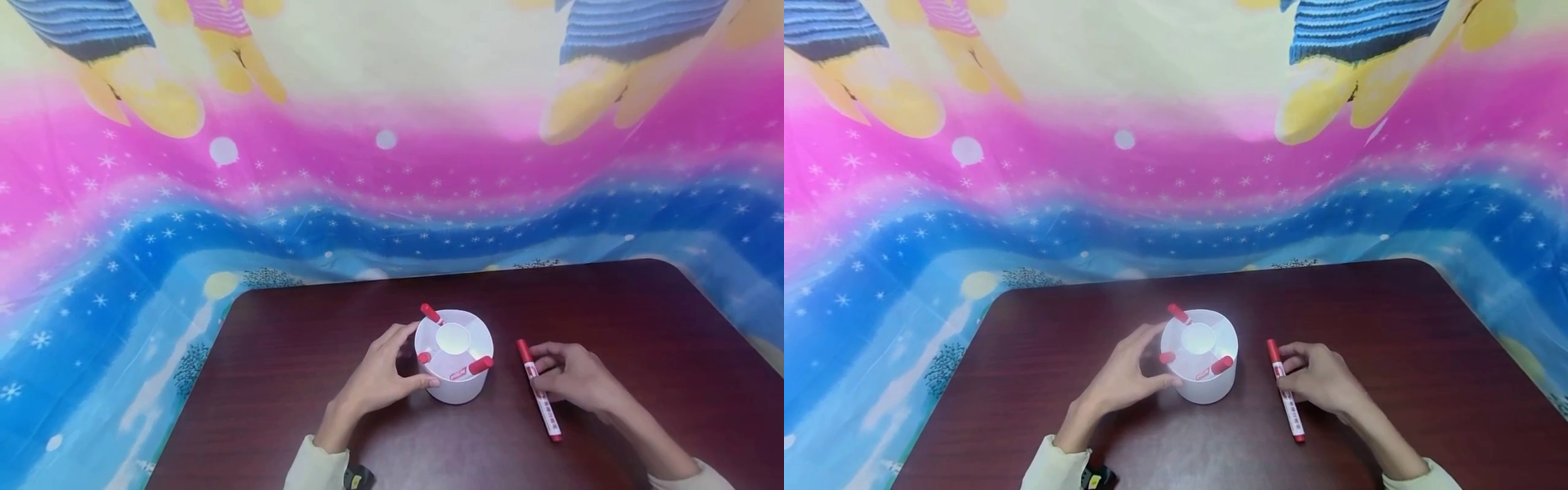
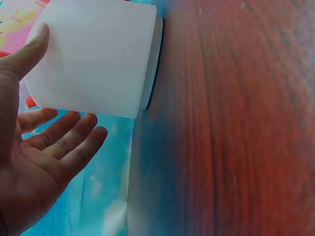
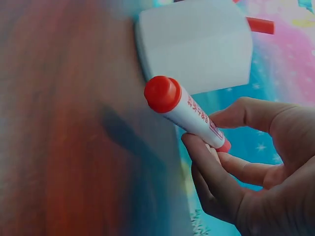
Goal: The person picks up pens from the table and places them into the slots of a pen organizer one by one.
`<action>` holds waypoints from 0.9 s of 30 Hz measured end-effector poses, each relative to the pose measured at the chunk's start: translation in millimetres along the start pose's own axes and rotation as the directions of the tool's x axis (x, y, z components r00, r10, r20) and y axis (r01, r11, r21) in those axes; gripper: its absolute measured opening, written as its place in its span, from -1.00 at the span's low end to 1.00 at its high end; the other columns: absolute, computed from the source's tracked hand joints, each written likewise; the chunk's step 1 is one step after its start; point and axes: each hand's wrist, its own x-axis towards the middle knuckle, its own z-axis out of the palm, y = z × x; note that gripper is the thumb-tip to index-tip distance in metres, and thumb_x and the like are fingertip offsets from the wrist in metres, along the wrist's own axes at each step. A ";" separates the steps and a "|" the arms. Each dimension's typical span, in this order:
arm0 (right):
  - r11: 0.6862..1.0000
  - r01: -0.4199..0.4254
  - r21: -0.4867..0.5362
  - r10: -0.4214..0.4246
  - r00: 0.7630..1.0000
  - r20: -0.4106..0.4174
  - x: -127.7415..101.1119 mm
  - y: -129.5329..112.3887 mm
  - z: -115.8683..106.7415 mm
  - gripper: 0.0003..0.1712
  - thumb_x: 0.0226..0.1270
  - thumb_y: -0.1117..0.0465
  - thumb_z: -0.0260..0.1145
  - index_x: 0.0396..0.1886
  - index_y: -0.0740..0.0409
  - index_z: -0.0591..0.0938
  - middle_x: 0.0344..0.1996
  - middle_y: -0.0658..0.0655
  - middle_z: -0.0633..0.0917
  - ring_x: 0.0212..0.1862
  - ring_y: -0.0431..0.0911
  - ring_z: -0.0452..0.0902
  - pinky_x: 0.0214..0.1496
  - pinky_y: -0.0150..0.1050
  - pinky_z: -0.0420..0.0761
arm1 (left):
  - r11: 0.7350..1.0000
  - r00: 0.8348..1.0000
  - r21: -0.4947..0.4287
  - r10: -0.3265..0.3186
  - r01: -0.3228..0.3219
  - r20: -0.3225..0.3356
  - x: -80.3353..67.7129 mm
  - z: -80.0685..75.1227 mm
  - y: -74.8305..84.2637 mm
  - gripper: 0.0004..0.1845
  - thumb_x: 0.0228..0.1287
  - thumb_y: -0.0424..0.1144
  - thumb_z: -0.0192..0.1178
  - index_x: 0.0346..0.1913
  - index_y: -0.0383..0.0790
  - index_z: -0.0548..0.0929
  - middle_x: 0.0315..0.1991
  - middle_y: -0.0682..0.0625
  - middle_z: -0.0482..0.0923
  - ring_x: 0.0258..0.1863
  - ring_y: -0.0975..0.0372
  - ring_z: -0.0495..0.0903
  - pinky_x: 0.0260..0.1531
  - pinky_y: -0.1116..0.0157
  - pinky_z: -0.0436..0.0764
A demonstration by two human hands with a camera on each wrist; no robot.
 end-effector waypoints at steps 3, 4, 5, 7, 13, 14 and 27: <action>0.997 0.038 0.067 -0.040 0.999 0.021 -0.4 -7.9 -4.5 -0.25 0.30 0.44 0.45 0.44 0.59 0.41 -0.07 0.34 0.70 -0.20 -0.06 0.75 -0.15 -0.09 0.87 | 1.000 1.000 -0.002 0.002 -0.002 0.004 0.2 0.1 -0.5 0.04 0.07 0.20 0.66 0.60 0.09 0.41 0.24 0.17 0.58 0.17 0.28 0.64 0.20 0.23 0.75; 0.996 0.044 0.077 -0.046 0.999 0.023 -0.5 -10.5 -5.4 -0.24 0.31 0.44 0.45 0.45 0.59 0.39 -0.05 0.37 0.69 -0.18 -0.06 0.76 -0.14 -0.09 0.87 | 1.000 1.000 -0.002 0.003 -0.003 0.006 0.2 0.2 -0.8 0.04 0.07 0.20 0.66 0.60 0.09 0.41 0.24 0.17 0.58 0.17 0.28 0.64 0.20 0.24 0.75; 0.995 0.049 0.085 -0.051 0.998 0.025 -0.7 -13.2 -6.2 -0.23 0.32 0.43 0.45 0.47 0.58 0.38 -0.02 0.40 0.69 -0.17 -0.05 0.76 -0.13 -0.08 0.87 | 1.000 1.000 -0.002 0.004 -0.004 0.007 0.3 0.3 -1.0 0.04 0.07 0.19 0.66 0.60 0.09 0.41 0.24 0.17 0.58 0.17 0.28 0.64 0.21 0.24 0.74; 0.995 0.061 0.084 -0.064 0.998 0.029 -1.6 -18.4 -7.5 -0.21 0.34 0.42 0.45 0.48 0.57 0.36 0.02 0.45 0.68 -0.14 -0.03 0.77 -0.12 -0.07 0.87 | 1.000 1.000 0.000 0.006 -0.006 0.008 0.4 0.4 -1.2 0.03 0.07 0.19 0.66 0.60 0.09 0.41 0.23 0.17 0.58 0.16 0.28 0.64 0.21 0.25 0.74; 0.992 0.094 0.088 -0.096 0.995 0.009 -2.2 -34.8 -10.1 -0.23 0.36 0.39 0.45 0.48 0.55 0.37 0.12 0.51 0.68 -0.08 -0.01 0.81 -0.10 -0.07 0.87 | 1.000 1.000 0.006 -0.003 0.003 0.002 0.3 -0.7 -0.7 0.04 0.06 0.22 0.65 0.60 0.09 0.41 0.23 0.17 0.58 0.16 0.28 0.64 0.20 0.24 0.74; 0.990 0.106 0.090 -0.106 0.994 0.005 -1.8 -37.1 -10.6 -0.24 0.37 0.39 0.45 0.48 0.55 0.37 0.11 0.50 0.69 -0.08 -0.03 0.81 -0.10 -0.07 0.87 | 1.000 1.000 0.008 -0.004 0.004 0.001 0.2 -0.8 -0.7 0.05 0.06 0.22 0.65 0.60 0.08 0.41 0.23 0.17 0.58 0.15 0.29 0.64 0.20 0.24 0.74; 0.985 0.160 0.066 -0.157 0.986 -0.054 3.2 -54.1 -11.3 -0.24 0.40 0.33 0.47 0.49 0.45 0.38 0.13 0.44 0.69 -0.07 -0.17 0.78 -0.07 -0.11 0.87 | 1.000 1.000 -0.030 0.001 -0.001 0.004 -0.2 -2.6 0.7 0.06 0.07 0.17 0.66 0.62 0.09 0.37 0.30 0.15 0.55 0.27 0.25 0.62 0.23 0.25 0.74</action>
